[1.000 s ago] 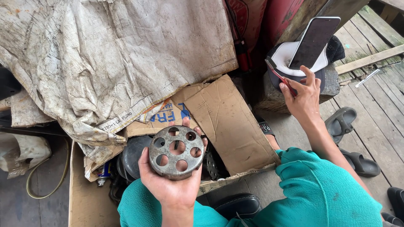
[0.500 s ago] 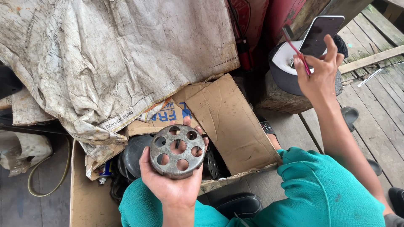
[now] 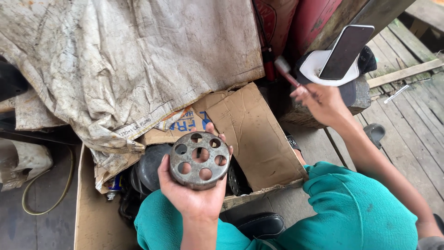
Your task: Cleaning a circular metal component with holes using a toothbrush in a workshop environment.
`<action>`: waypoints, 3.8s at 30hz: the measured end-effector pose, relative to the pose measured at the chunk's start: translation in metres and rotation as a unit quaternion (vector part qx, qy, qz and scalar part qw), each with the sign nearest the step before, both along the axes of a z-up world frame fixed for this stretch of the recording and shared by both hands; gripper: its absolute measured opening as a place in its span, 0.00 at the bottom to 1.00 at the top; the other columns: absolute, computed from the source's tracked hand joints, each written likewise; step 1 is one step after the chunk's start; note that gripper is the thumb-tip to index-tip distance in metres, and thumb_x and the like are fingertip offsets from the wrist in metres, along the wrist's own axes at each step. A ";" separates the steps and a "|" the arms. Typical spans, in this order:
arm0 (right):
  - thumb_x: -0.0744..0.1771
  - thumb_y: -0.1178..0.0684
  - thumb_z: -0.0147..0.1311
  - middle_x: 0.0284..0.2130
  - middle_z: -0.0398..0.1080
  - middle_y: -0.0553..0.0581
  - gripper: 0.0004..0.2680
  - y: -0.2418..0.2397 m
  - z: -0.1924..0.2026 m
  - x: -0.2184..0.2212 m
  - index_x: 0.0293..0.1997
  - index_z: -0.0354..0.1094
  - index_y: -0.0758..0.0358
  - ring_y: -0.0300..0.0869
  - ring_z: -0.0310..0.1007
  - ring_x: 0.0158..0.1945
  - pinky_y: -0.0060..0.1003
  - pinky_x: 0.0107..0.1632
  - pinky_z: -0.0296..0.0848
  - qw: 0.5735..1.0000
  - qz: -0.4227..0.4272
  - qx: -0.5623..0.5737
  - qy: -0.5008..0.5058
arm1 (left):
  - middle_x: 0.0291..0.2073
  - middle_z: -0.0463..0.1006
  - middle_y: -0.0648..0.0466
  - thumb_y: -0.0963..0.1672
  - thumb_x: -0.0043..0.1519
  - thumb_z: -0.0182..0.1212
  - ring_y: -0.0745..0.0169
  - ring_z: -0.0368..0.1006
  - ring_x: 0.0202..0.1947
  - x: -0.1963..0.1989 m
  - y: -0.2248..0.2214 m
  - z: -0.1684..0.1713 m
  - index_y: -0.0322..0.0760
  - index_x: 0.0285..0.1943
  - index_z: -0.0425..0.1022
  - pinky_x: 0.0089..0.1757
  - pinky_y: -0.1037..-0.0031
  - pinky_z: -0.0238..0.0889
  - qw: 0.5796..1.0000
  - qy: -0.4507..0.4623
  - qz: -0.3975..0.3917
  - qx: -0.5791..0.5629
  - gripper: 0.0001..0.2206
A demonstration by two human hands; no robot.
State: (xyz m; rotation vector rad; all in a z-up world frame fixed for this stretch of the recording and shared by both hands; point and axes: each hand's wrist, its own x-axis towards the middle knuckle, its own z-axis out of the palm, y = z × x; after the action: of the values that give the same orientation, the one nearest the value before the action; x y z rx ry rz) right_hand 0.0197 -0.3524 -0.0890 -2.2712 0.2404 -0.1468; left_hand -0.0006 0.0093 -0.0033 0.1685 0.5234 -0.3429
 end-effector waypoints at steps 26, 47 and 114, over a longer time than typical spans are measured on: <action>0.73 0.45 0.40 0.14 0.58 0.50 0.16 0.212 0.170 -0.099 0.33 0.76 0.55 0.39 0.51 0.17 0.39 0.25 0.54 0.947 0.179 -0.177 0.199 | 0.63 0.71 0.32 0.56 0.67 0.50 0.35 0.70 0.59 -0.010 0.013 -0.019 0.35 0.66 0.72 0.58 0.57 0.64 0.915 -0.342 0.053 -0.208 0.26; 0.73 0.42 0.40 0.17 0.59 0.54 0.17 0.189 0.160 -0.050 0.28 0.63 0.60 0.43 0.52 0.24 0.46 0.32 0.58 0.928 0.309 -0.151 0.144 | 0.63 0.71 0.34 0.56 0.59 0.50 0.31 0.68 0.60 -0.020 0.014 0.005 0.36 0.63 0.72 0.58 0.49 0.60 0.970 -0.208 0.062 -0.106 0.29; 0.69 0.37 0.41 0.28 0.82 0.46 0.20 0.173 0.131 0.035 0.30 0.80 0.55 0.34 0.78 0.31 0.32 0.40 0.72 0.888 0.393 -0.124 0.206 | 0.57 0.75 0.29 0.54 0.58 0.48 0.37 0.72 0.51 -0.003 0.015 0.023 0.33 0.60 0.71 0.56 0.56 0.62 0.989 -0.121 0.080 -0.003 0.27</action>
State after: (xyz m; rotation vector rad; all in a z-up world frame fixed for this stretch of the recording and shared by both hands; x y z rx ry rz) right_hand 0.0546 -0.1790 0.0416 -2.4475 -0.5210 0.7717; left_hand -0.0040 0.0244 0.0192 0.1585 0.2938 -0.1642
